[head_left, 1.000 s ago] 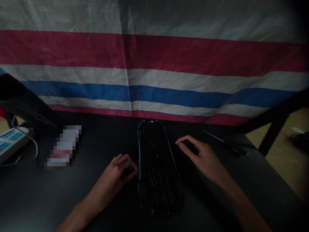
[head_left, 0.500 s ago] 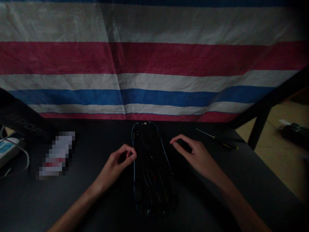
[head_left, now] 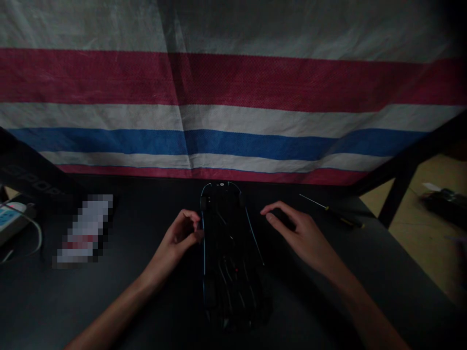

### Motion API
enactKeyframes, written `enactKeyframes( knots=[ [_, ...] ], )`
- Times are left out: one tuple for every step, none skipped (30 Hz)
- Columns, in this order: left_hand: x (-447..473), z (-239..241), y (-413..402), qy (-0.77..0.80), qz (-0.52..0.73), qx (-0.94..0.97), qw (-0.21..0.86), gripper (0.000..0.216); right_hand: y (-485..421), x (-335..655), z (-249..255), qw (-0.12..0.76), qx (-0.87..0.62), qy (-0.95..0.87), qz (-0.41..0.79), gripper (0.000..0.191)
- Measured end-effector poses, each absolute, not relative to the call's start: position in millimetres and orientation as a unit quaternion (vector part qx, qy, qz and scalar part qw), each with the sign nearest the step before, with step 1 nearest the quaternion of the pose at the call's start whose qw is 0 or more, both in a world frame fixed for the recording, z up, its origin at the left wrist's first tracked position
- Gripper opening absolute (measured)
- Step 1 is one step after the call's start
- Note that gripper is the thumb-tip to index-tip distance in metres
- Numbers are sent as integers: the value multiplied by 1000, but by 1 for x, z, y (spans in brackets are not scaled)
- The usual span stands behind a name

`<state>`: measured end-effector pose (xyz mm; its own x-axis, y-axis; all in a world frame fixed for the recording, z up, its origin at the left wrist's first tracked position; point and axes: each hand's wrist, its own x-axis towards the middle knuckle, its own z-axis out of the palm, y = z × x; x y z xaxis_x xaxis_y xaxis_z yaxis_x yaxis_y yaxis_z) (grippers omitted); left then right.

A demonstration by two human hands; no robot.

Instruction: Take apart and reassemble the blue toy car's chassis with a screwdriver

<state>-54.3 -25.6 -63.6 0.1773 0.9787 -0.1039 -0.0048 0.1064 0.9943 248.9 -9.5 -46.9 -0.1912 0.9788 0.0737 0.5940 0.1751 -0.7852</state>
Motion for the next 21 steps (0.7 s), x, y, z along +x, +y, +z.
enactKeyframes(
  knots=[
    [-54, -64, -23, 479, 440, 504, 568, 21, -10, 249, -47, 304, -563, -700, 317, 26],
    [-54, -65, -21, 481, 454, 493, 565, 23, -10, 249, -47, 305, -567, -696, 318, 26],
    [-54, -67, -17, 483, 469, 481, 562, 25, -10, 249, -47, 309, -568, -693, 319, 26],
    [-54, -69, -14, 483, 482, 469, 561, 29, -10, 248, -46, 318, -568, -689, 321, 26],
    [-53, -71, -10, 484, 492, 457, 562, 34, -10, 247, -45, 332, -565, -684, 322, 26],
    [-53, -73, -7, 482, 499, 448, 564, 38, -10, 245, -44, 352, -558, -679, 322, 26],
    [-52, -74, -4, 480, 501, 444, 566, 41, -9, 243, -42, 377, -549, -676, 316, 26],
    [-52, -76, -2, 478, 500, 444, 569, 44, -9, 241, -40, 403, -538, -676, 302, 27],
    [-52, -77, -1, 475, 497, 446, 574, 48, -10, 238, -36, 425, -530, -680, 276, 28],
    [-52, -78, 0, 470, 492, 449, 579, 51, -10, 236, -32, 436, -527, -688, 242, 29],
    [-53, -79, 1, 464, 485, 454, 586, 55, -11, 233, -27, 435, -529, -699, 205, 29],
    [-55, -80, 1, 457, 476, 460, 594, 59, -12, 230, -20, 424, -536, -710, 172, 29],
    [-56, -81, 0, 448, 466, 467, 603, 64, -13, 226, -14, 406, -543, -720, 151, 27],
    [-58, -82, 0, 438, 456, 474, 613, 69, -15, 222, -7, 388, -546, -729, 144, 26],
    [-59, -83, 0, 427, 446, 479, 624, 73, -16, 217, 0, 374, -541, -738, 151, 25],
    [-60, -84, 0, 418, 437, 480, 635, 76, -16, 212, 7, 363, -530, -748, 164, 24],
    [-61, -85, 0, 409, 430, 479, 647, 79, -16, 205, 13, 354, -516, -759, 180, 23],
    [-62, -87, 0, 400, 424, 475, 659, 80, -15, 198, 17, 343, -500, -770, 198, 22],
    [-63, -88, 0, 393, 422, 471, 668, 79, -14, 190, 20, 332, -484, -780, 216, 22],
    [-63, -88, 0, 389, 422, 467, 673, 78, -12, 183, 22, 323, -468, -788, 235, 21],
    [-64, -89, 0, 387, 424, 464, 675, 77, -9, 176, 23, 315, -453, -795, 253, 21]
  ],
)
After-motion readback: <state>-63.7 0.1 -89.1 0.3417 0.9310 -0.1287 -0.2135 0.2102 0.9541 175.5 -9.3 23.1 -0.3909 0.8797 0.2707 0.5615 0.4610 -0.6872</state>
